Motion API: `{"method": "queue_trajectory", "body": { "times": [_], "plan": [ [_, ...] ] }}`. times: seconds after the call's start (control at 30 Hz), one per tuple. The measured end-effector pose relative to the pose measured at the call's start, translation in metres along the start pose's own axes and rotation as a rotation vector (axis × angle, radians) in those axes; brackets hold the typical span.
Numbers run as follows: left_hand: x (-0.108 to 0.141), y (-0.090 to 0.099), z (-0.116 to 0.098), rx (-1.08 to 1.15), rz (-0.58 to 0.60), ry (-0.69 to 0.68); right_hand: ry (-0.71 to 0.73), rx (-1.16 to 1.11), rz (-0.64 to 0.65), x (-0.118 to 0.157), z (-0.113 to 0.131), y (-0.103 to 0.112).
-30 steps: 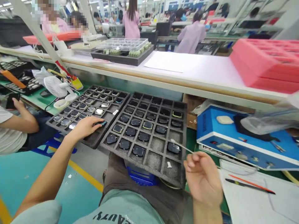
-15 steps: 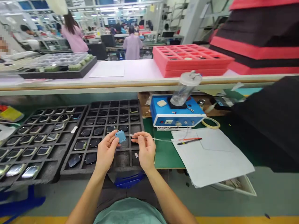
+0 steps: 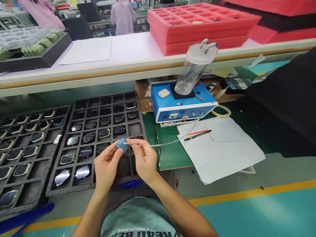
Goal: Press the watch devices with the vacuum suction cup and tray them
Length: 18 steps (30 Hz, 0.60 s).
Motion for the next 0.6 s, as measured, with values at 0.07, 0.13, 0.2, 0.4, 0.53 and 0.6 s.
{"method": "queue_trajectory", "body": {
  "times": [0.07, 0.13, 0.2, 0.4, 0.53, 0.6],
  "plan": [
    [0.0000, -0.0005, 0.0004, -0.009, 0.004, 0.000, 0.007, 0.004, 0.002, 0.0000, 0.0015, 0.0004],
    [0.0001, -0.0011, 0.0005, -0.013, 0.011, 0.000, 0.013, 0.000, 0.001, 0.0001, 0.0026, 0.0008],
    [0.0002, -0.0016, 0.0004, -0.012, 0.017, 0.000, 0.015, -0.004, -0.003, 0.0002, 0.0028, 0.0015],
    [0.0006, -0.0024, -0.0015, -0.022, 0.016, -0.002, 0.009, -0.014, -0.001, -0.0003, 0.0017, 0.0014],
    [0.0015, -0.0028, -0.0019, -0.020, 0.017, -0.001, 0.001, -0.015, -0.006, 0.0000, 0.0016, 0.0015],
    [0.0021, -0.0024, -0.0014, -0.022, 0.017, 0.000, -0.003, -0.015, -0.007, 0.0004, 0.0015, 0.0016]
  ]
}}
Point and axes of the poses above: each hand's wrist, its own x-axis away from the middle knuckle, its own y-axis out of the back of the hand, z = x × y, the point moved 8 cm from there along -x, towards the middle knuckle
